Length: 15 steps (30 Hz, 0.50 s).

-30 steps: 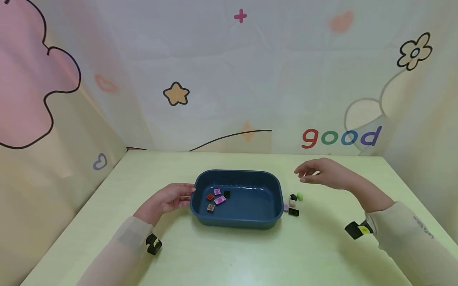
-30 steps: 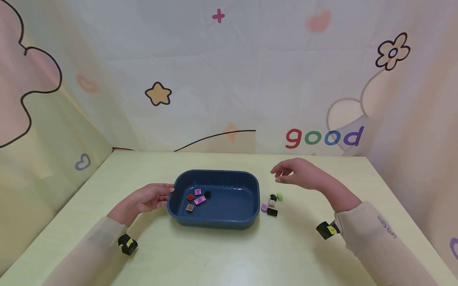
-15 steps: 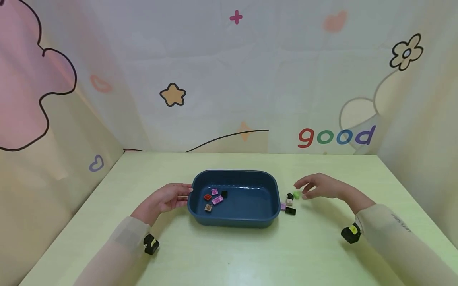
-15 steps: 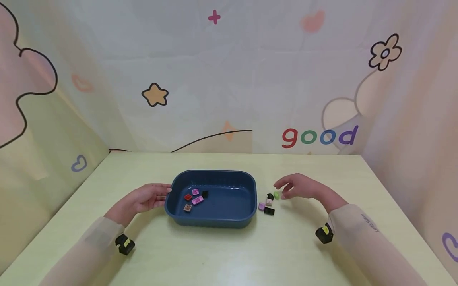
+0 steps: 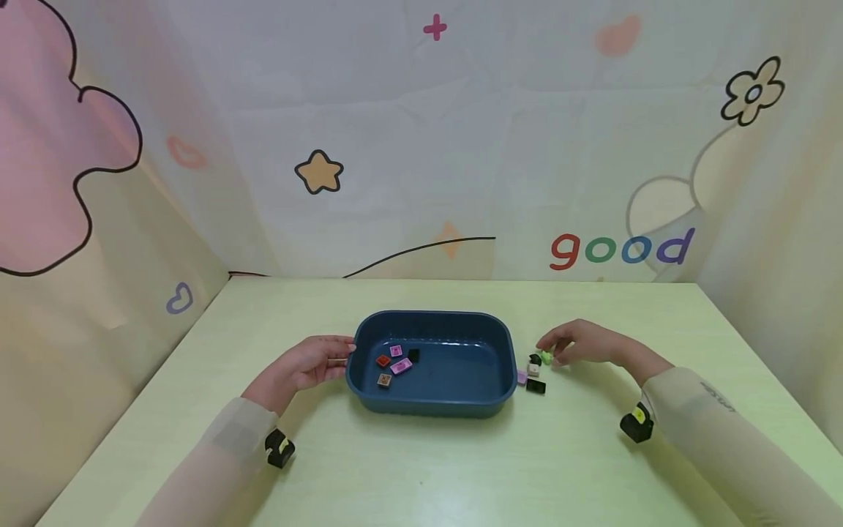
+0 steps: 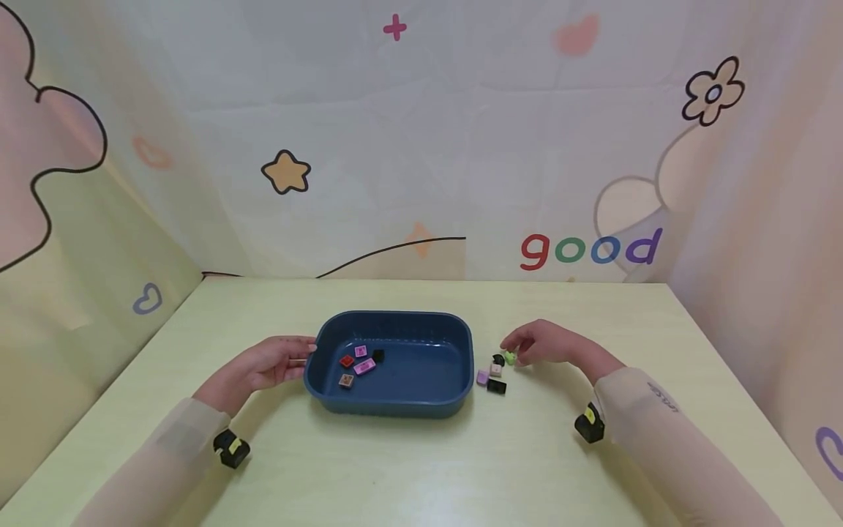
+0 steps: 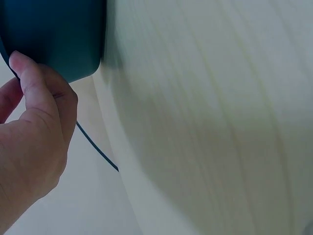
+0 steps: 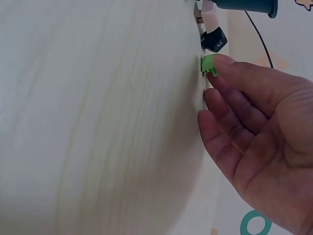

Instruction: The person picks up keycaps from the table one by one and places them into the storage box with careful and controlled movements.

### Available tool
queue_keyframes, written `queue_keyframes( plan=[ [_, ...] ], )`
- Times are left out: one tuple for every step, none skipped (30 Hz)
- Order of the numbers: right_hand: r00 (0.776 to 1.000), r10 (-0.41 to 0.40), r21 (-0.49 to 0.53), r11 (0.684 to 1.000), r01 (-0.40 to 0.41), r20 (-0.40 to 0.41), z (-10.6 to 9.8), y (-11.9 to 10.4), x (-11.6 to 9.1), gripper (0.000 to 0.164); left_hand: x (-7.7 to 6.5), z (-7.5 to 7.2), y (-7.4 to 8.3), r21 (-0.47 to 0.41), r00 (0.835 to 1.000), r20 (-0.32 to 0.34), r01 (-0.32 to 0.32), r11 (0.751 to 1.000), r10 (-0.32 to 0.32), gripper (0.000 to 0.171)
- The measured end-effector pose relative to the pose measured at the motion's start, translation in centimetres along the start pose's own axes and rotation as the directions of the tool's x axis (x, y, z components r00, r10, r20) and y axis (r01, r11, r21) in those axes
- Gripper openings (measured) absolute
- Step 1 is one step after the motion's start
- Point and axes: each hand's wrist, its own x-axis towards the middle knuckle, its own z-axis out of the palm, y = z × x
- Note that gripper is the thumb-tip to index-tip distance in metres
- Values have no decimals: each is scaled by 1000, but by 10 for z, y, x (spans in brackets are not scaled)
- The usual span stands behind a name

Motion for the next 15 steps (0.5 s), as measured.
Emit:
queue_keyframes(
  plan=[
    [1000,1,-4,1000,-1,1,0,0,1,37,0,-1,0,1,1000,3,-1,1000,1,50],
    [1000,5,-3,1000,-5,0,0,1,2,37,0,-1,0,2,1000,1,-2,1000,2,50],
    [1000,6,-6,1000,-6,-2,0,1,2,36,0,-1,1,5,1000,-2,-2,1000,2,50],
    [1000,9,-3,1000,-9,-4,0,0,3,36,0,0,1,6,1000,-11,0,1000,1,50],
    [1000,6,-5,1000,-6,-6,0,0,3,36,-4,5,5,21,999,-34,5,1000,-5,51],
    [1000,4,-7,1000,-4,-9,1,0,3,36,-4,6,5,22,999,-40,5,1000,-5,51],
    [1000,0,-10,1000,0,-10,1,0,3,35,-4,7,5,20,999,-42,4,1000,-3,51],
    [1000,1,-10,1000,-1,-12,1,0,4,35,-4,8,5,17,999,-46,5,1000,-4,51],
    [1000,1,-12,1000,-1,-12,1,0,4,33,-4,9,5,12,999,-49,6,1000,-5,51],
    [1000,1,-13,1000,-1,-13,1,1,4,32,-4,9,5,9,999,-49,6,1000,-6,51],
    [1000,0,-14,1000,0,-14,2,1,5,30,-4,9,5,8,999,-48,6,1000,-6,51],
    [1000,-2,-15,1000,1,-16,2,1,5,29,-4,9,5,8,999,-49,7,1000,-7,51],
    [1000,-3,-14,1000,2,-17,2,1,6,28,-4,9,4,6,999,-51,7,1000,-7,50],
    [1000,-2,-11,1000,2,-18,3,2,6,27,-4,9,4,6,999,-52,7,1000,-6,50],
    [1000,-5,-9,1000,5,-19,3,2,6,26,-4,9,3,8,999,-53,7,1000,-6,50]
  ],
)
